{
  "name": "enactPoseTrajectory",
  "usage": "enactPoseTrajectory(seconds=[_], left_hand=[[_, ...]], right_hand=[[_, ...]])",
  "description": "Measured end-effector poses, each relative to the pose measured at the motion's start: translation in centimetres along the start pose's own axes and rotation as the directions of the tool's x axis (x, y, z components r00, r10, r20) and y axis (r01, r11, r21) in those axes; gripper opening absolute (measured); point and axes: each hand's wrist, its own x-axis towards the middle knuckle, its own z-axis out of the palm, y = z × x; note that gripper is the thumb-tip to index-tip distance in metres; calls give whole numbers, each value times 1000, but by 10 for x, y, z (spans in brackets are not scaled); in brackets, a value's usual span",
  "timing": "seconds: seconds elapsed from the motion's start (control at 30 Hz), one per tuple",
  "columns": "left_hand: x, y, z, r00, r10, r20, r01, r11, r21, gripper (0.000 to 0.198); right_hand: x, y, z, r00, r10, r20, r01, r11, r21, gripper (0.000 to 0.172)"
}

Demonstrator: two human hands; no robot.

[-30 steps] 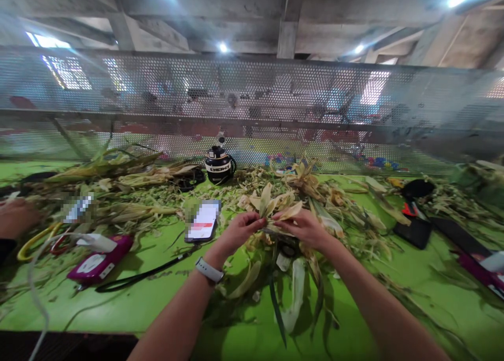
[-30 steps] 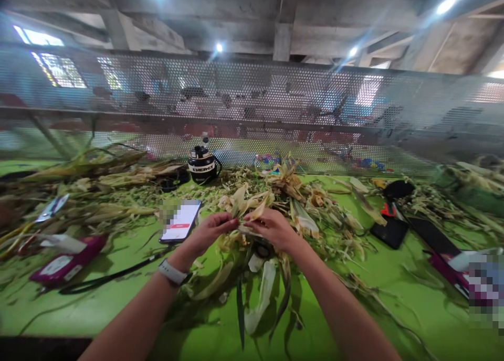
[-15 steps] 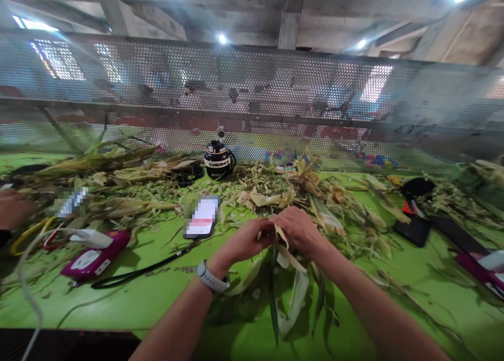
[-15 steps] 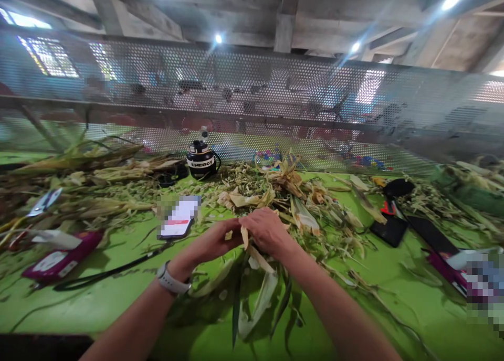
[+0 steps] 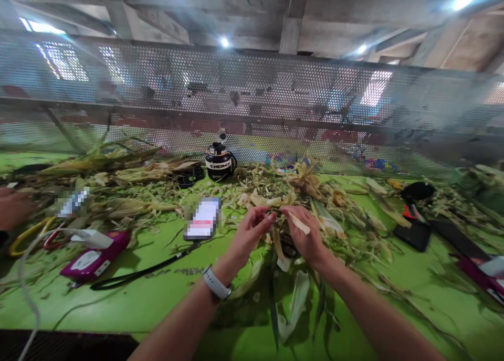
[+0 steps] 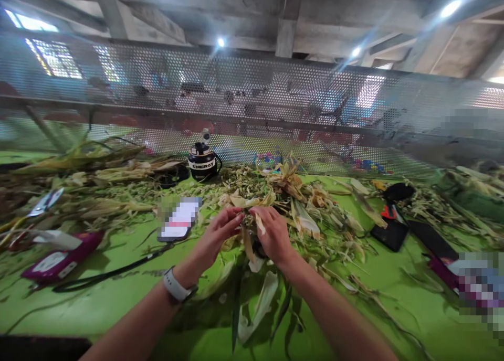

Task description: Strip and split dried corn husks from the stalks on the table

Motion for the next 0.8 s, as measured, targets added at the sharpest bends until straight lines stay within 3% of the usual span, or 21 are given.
enactPoseTrajectory(seconds=[0.13,0.27,0.33,0.43,0.57,0.8], left_hand=[[-1,-6,6,998,39,51,-45,992,115,40],[0,-11,5,958,287,-26,-266,916,300,36],[1,-13,3,936,352,25,-339,876,342,32],[2,-16,2,947,300,113,-320,901,294,30],[5,-21,2,946,311,93,-324,924,203,30],[1,-18,3,958,250,138,-275,938,211,32]], right_hand=[[-1,1,0,1000,10,-16,-10,1000,-11,21],[-1,-1,-1,999,42,-4,-42,999,-32,22],[-1,-4,0,998,63,3,-62,997,-35,21],[2,-9,1,991,133,-3,-133,991,-20,21],[6,-16,4,967,254,-24,-254,967,10,30],[4,-17,6,921,389,14,-389,920,37,36]])
